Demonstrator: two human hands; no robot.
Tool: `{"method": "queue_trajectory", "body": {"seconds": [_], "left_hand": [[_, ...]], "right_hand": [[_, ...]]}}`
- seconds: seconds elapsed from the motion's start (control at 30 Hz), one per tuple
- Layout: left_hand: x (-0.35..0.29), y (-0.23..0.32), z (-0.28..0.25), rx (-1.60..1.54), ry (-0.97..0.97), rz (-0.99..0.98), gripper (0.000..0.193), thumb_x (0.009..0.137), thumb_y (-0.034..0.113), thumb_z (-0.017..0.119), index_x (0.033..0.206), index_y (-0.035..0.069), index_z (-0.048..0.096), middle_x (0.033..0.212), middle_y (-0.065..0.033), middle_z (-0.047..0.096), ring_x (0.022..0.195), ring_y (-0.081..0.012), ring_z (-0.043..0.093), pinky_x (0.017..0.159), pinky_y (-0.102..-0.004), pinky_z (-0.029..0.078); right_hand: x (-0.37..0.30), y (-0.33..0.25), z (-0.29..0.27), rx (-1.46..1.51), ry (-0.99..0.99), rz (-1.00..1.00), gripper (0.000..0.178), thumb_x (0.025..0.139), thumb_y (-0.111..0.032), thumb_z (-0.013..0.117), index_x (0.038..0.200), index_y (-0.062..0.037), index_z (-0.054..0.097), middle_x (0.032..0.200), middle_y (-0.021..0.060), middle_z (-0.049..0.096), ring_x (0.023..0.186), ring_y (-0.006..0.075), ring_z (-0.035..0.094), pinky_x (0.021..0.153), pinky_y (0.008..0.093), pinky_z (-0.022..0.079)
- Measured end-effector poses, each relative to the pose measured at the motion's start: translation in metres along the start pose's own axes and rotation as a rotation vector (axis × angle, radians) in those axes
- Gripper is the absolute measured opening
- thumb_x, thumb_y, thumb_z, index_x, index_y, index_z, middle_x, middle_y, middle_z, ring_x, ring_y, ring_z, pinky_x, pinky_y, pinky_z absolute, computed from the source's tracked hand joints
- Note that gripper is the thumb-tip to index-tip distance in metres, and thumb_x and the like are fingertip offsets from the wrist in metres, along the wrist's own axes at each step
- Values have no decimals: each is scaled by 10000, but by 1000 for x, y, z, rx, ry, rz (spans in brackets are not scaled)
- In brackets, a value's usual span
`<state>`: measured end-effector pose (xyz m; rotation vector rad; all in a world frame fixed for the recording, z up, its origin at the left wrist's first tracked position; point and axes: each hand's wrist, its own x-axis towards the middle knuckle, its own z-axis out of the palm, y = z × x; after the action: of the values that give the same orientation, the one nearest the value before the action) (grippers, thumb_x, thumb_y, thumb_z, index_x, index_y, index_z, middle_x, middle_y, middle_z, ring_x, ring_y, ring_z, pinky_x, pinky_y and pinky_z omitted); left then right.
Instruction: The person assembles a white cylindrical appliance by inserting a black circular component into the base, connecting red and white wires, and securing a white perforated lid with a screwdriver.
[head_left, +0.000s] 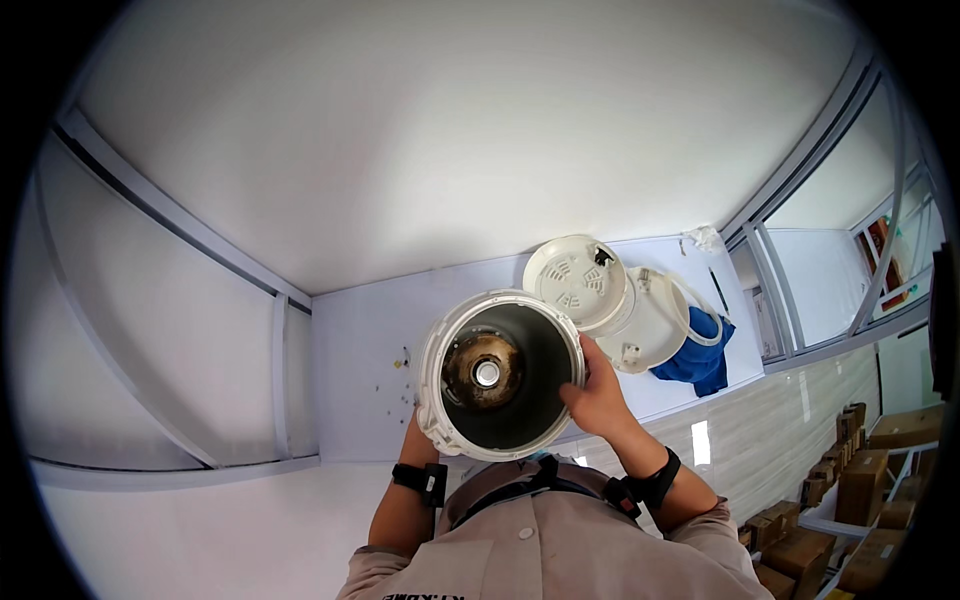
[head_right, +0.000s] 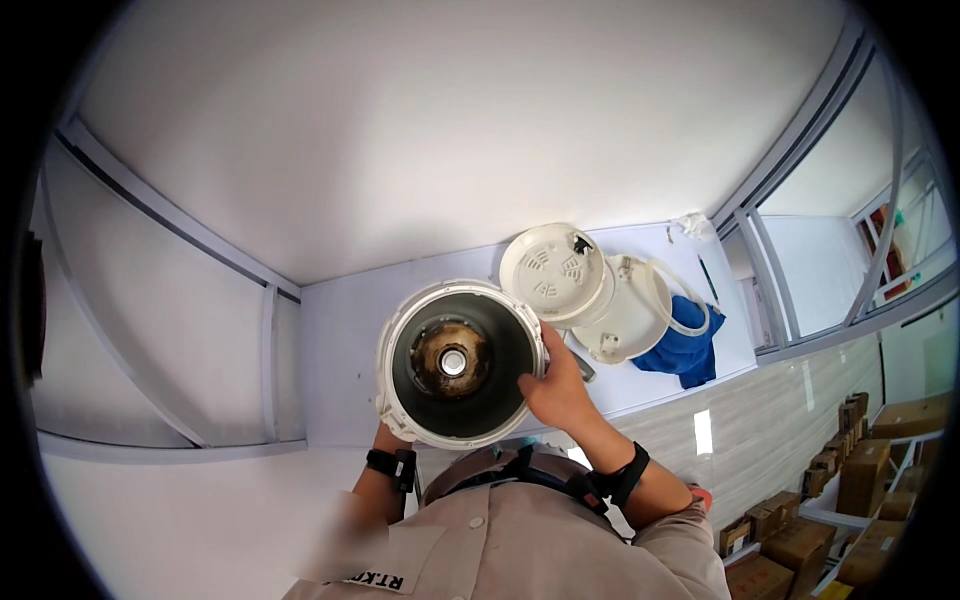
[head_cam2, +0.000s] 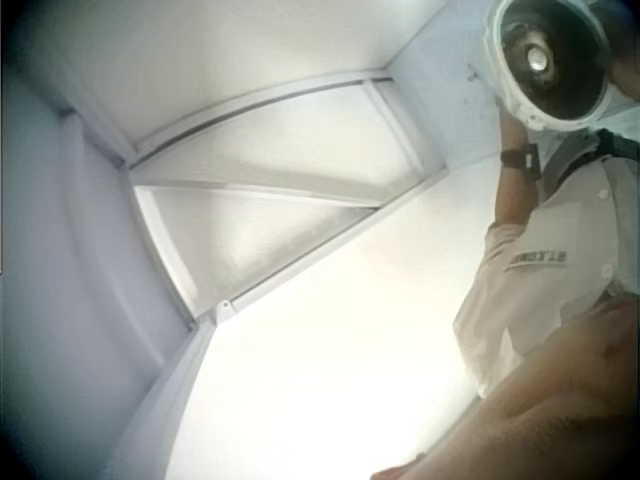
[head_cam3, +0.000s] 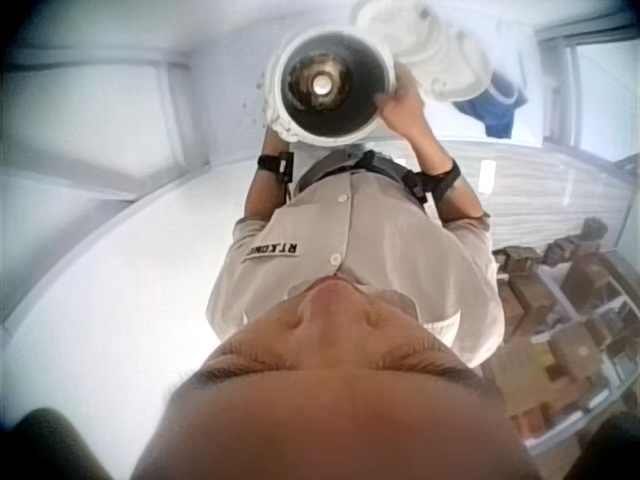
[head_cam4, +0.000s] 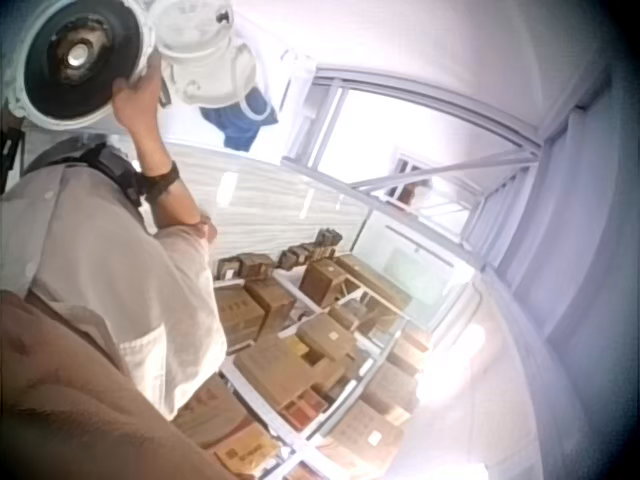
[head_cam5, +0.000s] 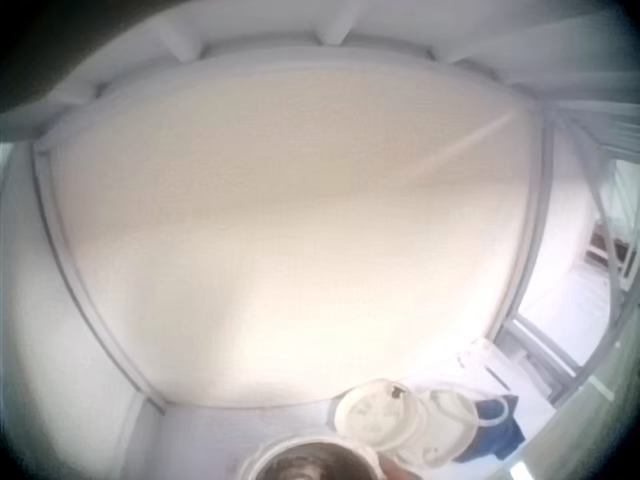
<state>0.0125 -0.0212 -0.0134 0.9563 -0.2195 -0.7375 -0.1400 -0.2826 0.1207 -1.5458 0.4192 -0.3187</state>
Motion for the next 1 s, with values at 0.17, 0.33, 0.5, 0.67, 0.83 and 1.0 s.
{"method": "queue_trajectory", "body": {"seconds": [0.17, 0.33, 0.5, 0.67, 0.83, 1.0], "left_hand": [[-2, 3, 2, -96, 14, -5, 511, 1174, 337, 366, 1582, 36, 428, 1555, -185, 546, 1354, -311, 607, 1086, -468, 593], [-6, -21, -30, 111, 23, 18, 514, 1148, 268, 462, 1603, 42, 384, 1559, -165, 540, 1360, -277, 598, 1107, -427, 564], [-8, 1, 0, 59, 16, -19, 541, 1118, 229, 555, 1598, 42, 389, 1538, -135, 558, 1356, -231, 594, 1140, -375, 520], [-8, -1, -1, 139, 33, 7, 505, 1126, 245, 537, 1576, 44, 426, 1507, -137, 583, 1318, -238, 617, 1092, -390, 554], [-6, -3, -3, 78, 24, -9, 491, 1126, 255, 534, 1561, 45, 447, 1480, -136, 601, 1287, -242, 634, 1064, -395, 567], [-3, -4, -1, 11, 4, -36, 478, 1126, 265, 532, 1546, 47, 467, 1453, -135, 619, 1256, -246, 650, 1036, -400, 580]], "right_hand": [[-5, -8, 5, 24, 13, -29, 836, 802, 134, 531, 1612, 3, 371, 1507, 181, 548, 1388, 259, 568, 1129, 370, 488], [-7, -9, 8, -23, -7, -51, 842, 805, 140, 541, 1616, -3, 368, 1505, 183, 550, 1396, 263, 565, 1128, 370, 492], [-9, -4, 7, 80, 18, 8, 865, 785, 144, 551, 1618, -10, 374, 1503, 168, 562, 1407, 248, 549, 1164, 364, 441], [-10, -7, 9, 104, 23, -5, 875, 768, 151, 554, 1611, -4, 382, 1485, 157, 581, 1408, 235, 545, 1177, 355, 418], [-10, -2, 7, 108, 15, 5, 874, 760, 164, 551, 1604, -1, 391, 1473, 152, 590, 1402, 236, 553, 1173, 353, 423], [-8, 3, -1, 88, -8, 28, 813, 794, 131, 568, 1581, -3, 416, 1451, 172, 595, 1352, 252, 581, 1141, 360, 455]]}}
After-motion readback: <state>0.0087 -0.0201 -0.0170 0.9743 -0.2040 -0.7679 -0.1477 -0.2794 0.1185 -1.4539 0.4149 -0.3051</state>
